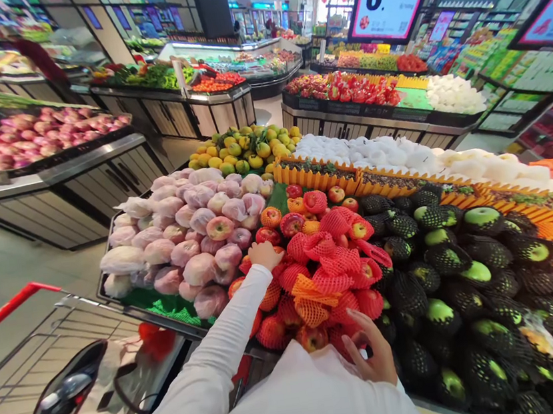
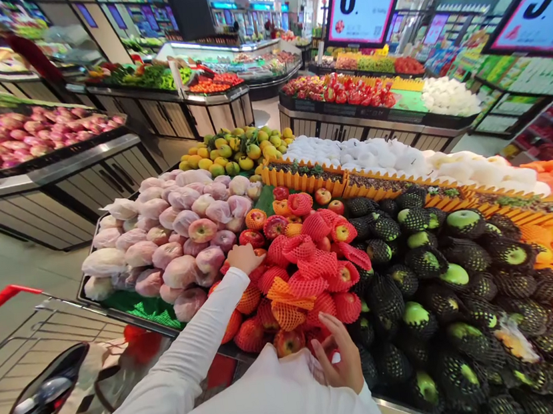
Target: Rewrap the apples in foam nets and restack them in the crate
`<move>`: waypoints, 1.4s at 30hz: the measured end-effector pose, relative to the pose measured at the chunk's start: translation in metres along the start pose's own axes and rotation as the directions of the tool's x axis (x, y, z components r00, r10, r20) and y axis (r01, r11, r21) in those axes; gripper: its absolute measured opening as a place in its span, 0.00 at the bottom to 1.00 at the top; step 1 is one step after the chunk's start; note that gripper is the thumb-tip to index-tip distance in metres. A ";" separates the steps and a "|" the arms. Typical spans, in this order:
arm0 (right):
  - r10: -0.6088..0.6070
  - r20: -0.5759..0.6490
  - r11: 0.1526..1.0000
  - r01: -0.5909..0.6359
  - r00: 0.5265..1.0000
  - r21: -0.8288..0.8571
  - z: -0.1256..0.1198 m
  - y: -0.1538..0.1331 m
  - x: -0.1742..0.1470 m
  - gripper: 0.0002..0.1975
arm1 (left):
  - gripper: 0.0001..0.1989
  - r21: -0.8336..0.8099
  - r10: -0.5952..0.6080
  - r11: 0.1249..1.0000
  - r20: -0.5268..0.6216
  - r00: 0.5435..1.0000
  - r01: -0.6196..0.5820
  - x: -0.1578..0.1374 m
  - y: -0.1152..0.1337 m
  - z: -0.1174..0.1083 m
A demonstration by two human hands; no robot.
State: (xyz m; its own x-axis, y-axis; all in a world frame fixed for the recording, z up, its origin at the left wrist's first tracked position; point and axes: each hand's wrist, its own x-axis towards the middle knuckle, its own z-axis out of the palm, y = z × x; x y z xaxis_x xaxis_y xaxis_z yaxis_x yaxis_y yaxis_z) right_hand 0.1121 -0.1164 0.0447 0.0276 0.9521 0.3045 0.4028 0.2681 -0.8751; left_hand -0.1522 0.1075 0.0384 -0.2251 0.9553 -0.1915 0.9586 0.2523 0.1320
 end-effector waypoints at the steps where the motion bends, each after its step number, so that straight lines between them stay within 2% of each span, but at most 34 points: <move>1: -0.009 0.006 1.000 0.009 1.000 0.003 0.000 0.000 0.000 0.17 | 0.32 -0.002 -0.005 1.000 0.015 1.000 0.005 0.000 0.000 0.002; 6: -0.020 0.006 1.000 0.020 1.000 -0.020 -0.002 0.005 0.000 0.16 | 0.31 -0.034 -0.032 0.999 0.059 0.998 0.034 0.006 0.001 0.007; 9: -0.103 0.066 0.989 0.109 0.993 -0.104 -0.007 0.007 0.004 0.17 | 0.33 -0.057 -0.050 0.997 0.038 0.998 0.052 0.007 0.003 0.011; 11: -0.206 0.083 0.952 0.219 0.975 -0.214 -0.010 0.005 0.011 0.18 | 0.32 -0.076 -0.048 0.996 0.017 0.999 0.049 0.005 0.004 0.014; 15: -0.391 0.062 0.807 0.374 0.918 -0.457 -0.009 -0.004 0.037 0.21 | 0.29 -0.139 -0.032 0.990 -0.041 0.999 0.026 0.000 0.002 0.021; 19: -0.417 0.047 0.710 0.358 0.908 -0.607 0.003 -0.005 0.068 0.19 | 0.25 -0.257 -0.038 0.966 -0.122 0.992 0.006 -0.008 -0.005 0.026; 21: -0.413 0.019 0.706 0.333 0.911 -0.625 0.004 -0.004 0.080 0.13 | 0.24 -0.347 -0.055 0.938 -0.164 0.985 -0.006 -0.012 -0.012 0.029; 23: -0.426 -0.036 0.741 0.326 0.904 -0.587 -0.002 -0.002 0.087 0.08 | 0.24 -0.457 -0.081 0.889 -0.211 0.974 -0.025 -0.016 -0.021 0.031; 26: -0.386 -0.180 0.850 0.273 0.904 -0.451 -0.020 0.001 0.089 0.06 | 0.24 -0.648 -0.148 0.760 -0.256 0.955 -0.056 -0.017 -0.034 0.031; 29: -0.198 -0.327 0.959 0.114 0.924 -0.259 -0.037 0.009 0.084 0.11 | 0.25 -0.815 -0.231 0.574 -0.257 0.938 -0.082 -0.014 -0.040 0.024; 31: -0.068 -0.372 0.989 0.014 0.926 -0.145 -0.043 0.016 0.079 0.14 | 0.29 -0.882 -0.259 0.460 -0.243 0.935 -0.103 -0.015 -0.040 0.014; 32: -0.022 -0.387 0.995 -0.015 0.922 -0.094 -0.045 0.020 0.077 0.15 | 0.31 -0.923 -0.259 0.367 -0.222 0.940 -0.117 -0.017 -0.039 0.008; 33: 0.017 -0.404 0.999 -0.036 0.915 -0.040 -0.045 0.022 0.076 0.17 | 0.31 -0.963 -0.245 0.238 -0.189 0.951 -0.131 -0.022 -0.038 0.003; 36: 0.107 -0.439 0.989 -0.050 0.892 0.140 -0.045 0.025 0.074 0.22 | 0.26 -0.965 -0.116 -0.238 -0.082 0.990 -0.108 -0.046 -0.034 -0.009; 37: 0.126 -0.441 0.981 -0.047 0.888 0.187 -0.045 0.025 0.073 0.24 | 0.24 -0.938 -0.064 -0.340 -0.052 0.997 -0.071 -0.058 -0.032 -0.010; 38: 0.137 -0.437 0.976 -0.044 0.889 0.215 -0.046 0.024 0.073 0.28 | 0.23 -0.921 -0.017 -0.387 -0.026 1.000 -0.030 -0.070 -0.031 -0.009; 40: 0.129 -0.423 0.977 -0.043 0.897 0.208 -0.050 0.021 0.070 0.35 | 0.24 -0.908 0.072 -0.414 0.032 0.997 0.060 -0.096 -0.026 -0.004; 42: 0.107 -0.380 0.985 -0.047 0.919 0.165 -0.055 0.019 0.065 0.34 | 0.27 -0.898 0.170 -0.413 0.085 0.982 0.149 -0.123 -0.021 0.005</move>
State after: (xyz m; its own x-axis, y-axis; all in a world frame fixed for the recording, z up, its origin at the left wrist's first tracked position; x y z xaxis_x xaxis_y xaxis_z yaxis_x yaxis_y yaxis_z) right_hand 0.1720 -0.0572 0.0690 0.4160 0.8478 0.3290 0.2449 0.2440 -0.9383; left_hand -0.1435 -0.0154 0.0546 -0.0430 0.9678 -0.2481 -0.5865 0.1766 0.7905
